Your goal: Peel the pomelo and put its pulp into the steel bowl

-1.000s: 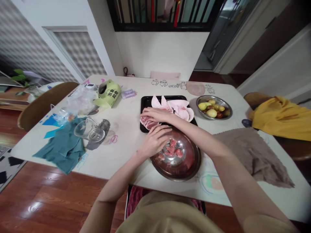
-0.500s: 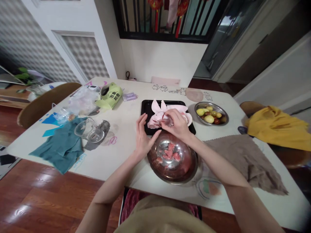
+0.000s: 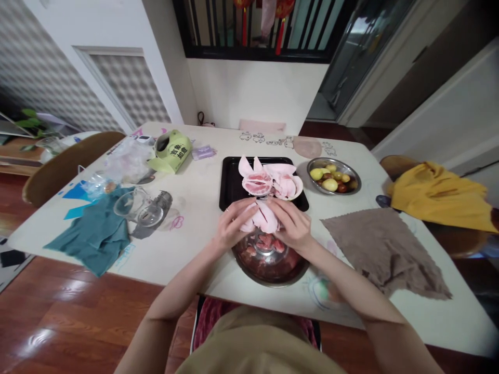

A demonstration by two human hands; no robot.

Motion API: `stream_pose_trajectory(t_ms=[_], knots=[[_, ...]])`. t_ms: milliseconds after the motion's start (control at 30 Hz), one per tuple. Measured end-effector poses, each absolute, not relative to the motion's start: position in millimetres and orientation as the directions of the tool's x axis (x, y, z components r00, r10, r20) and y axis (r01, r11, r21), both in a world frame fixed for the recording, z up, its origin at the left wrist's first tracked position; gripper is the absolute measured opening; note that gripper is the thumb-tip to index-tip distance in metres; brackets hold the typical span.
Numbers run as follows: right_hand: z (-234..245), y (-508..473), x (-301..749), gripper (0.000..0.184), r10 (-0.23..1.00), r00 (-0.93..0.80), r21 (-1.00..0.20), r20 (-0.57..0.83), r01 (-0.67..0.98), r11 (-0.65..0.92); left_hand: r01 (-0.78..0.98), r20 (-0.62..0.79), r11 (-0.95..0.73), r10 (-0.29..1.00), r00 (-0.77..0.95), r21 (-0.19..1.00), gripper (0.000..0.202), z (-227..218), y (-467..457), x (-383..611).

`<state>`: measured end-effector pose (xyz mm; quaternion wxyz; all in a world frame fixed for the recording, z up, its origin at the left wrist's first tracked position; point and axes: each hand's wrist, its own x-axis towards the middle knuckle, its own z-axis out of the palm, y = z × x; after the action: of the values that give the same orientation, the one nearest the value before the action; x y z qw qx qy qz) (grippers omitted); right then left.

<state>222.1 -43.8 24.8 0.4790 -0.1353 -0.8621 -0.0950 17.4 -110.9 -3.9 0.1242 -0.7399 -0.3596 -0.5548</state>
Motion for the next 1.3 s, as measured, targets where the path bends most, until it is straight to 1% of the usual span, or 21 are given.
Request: stream_pose_trajectory(t_ms=[67, 133, 200, 367, 500, 667, 767, 833, 1000, 1133, 1233, 1300], knots=[[25, -48, 225, 0.05, 0.177, -0.509, -0.008, 0.842, 0.315, 0.949, 0.683, 0.914, -0.699, 0.388, 0.115, 0.211, 0.059, -3, -112, 18], [27, -52, 226, 0.052, 0.184, -0.533, -0.032, 0.826, 0.282, 0.959, 0.683, 0.903, -0.696, 0.41, 0.129, 0.219, 0.061, -2, -113, 19], [29, -54, 225, 0.053, 0.167, -0.557, -0.032, 0.814, 0.243, 0.969, 0.662, 0.892, -0.72, 0.418, 0.171, 0.211, 0.06, -1, -112, 19], [35, -56, 227, 0.056, 0.096, -0.595, -0.021, 0.798, 0.132, 0.991, 0.602, 0.901, -0.782, 0.366, 0.234, 0.162, 0.058, 4, -114, 17], [37, -56, 237, 0.058, 0.048, -0.629, 0.001, 0.776, 0.078, 0.997, 0.549, 0.875, -0.817, 0.386, 0.293, 0.177, 0.057, 12, -122, 15], [42, -59, 254, 0.06, 0.04, -0.664, -0.031, 0.747, 0.025, 0.999, 0.512, 0.796, -0.844, 0.418, 0.438, 0.161, 0.05, 28, -133, 10], [49, -62, 263, 0.061, 0.069, -0.727, -0.081, 0.683, 0.02, 0.997, 0.488, 0.762, -0.861, 0.409, 0.502, 0.141, 0.046, 36, -135, 9], [54, -63, 267, 0.062, 0.085, -0.741, -0.11, 0.666, 0.016, 0.994, 0.466, 0.776, -0.874, 0.388, 0.497, 0.138, 0.043, 39, -134, 12], [56, -57, 268, 0.068, 0.133, -0.67, -0.169, 0.73, 0.012, 0.986, 0.418, 0.818, -0.886, 0.387, 0.426, 0.202, 0.044, 42, -125, 18], [55, -50, 264, 0.07, 0.162, -0.608, -0.232, 0.777, -0.037, 0.972, 0.352, 0.775, -0.899, 0.412, 0.479, 0.26, 0.05, 49, -114, 13], [57, -46, 263, 0.064, 0.234, -0.581, -0.297, 0.78, -0.014, 0.955, 0.287, 0.754, -0.908, 0.414, 0.51, 0.305, 0.057, 55, -106, 11], [56, -45, 262, 0.057, 0.287, -0.568, -0.333, 0.771, 0.024, 0.942, 0.295, 0.746, -0.892, 0.45, 0.491, 0.344, 0.058, 57, -103, 14]])
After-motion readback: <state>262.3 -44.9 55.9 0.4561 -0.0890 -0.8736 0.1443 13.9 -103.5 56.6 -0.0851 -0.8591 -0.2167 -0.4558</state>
